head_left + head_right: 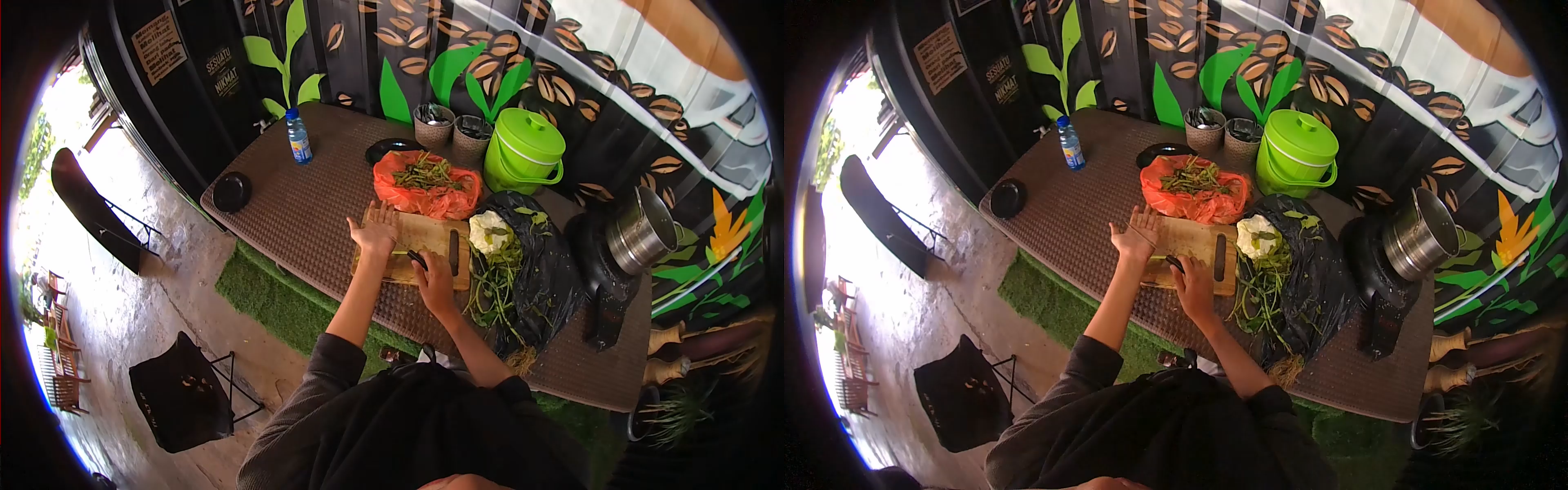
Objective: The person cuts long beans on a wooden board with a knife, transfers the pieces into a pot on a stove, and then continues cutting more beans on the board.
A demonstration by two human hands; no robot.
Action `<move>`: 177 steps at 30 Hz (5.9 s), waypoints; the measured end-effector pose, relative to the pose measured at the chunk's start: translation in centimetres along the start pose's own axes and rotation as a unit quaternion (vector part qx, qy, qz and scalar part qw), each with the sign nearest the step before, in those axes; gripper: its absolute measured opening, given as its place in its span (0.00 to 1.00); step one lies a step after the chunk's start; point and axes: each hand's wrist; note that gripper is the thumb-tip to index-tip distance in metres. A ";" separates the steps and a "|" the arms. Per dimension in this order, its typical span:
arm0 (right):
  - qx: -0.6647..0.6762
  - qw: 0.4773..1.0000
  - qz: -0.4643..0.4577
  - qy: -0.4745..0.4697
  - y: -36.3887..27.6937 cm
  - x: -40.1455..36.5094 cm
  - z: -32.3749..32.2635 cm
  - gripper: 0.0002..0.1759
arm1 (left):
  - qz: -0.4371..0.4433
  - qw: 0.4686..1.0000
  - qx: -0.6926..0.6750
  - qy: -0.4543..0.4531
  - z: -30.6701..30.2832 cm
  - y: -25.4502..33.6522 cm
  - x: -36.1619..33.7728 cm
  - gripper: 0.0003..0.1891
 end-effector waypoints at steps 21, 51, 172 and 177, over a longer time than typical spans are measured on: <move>-0.065 0.998 0.012 0.011 6.1 1.9 -2.4 0.14 | -0.055 0.992 -0.084 -0.076 0.9 -3.8 -0.8 0.45; 0.461 0.786 0.402 0.091 7.4 9.5 6.9 0.10 | -0.018 0.868 0.442 0.227 -0.7 6.4 12.7 0.14; 0.047 0.956 0.257 -0.136 4.2 -6.6 1.1 0.08 | 0.247 0.621 0.723 0.176 -9.6 5.0 -2.6 0.11; -0.119 0.987 0.076 -0.079 3.5 -7.4 0.8 0.10 | 0.267 0.624 0.717 0.159 -9.9 4.9 -2.6 0.11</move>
Point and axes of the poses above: each hand's wrist, its own x-axis towards the middle knuckle, its own z-axis out of the palm, y = z × x, and after that the axes turned 13 degrees about -z, right-handed
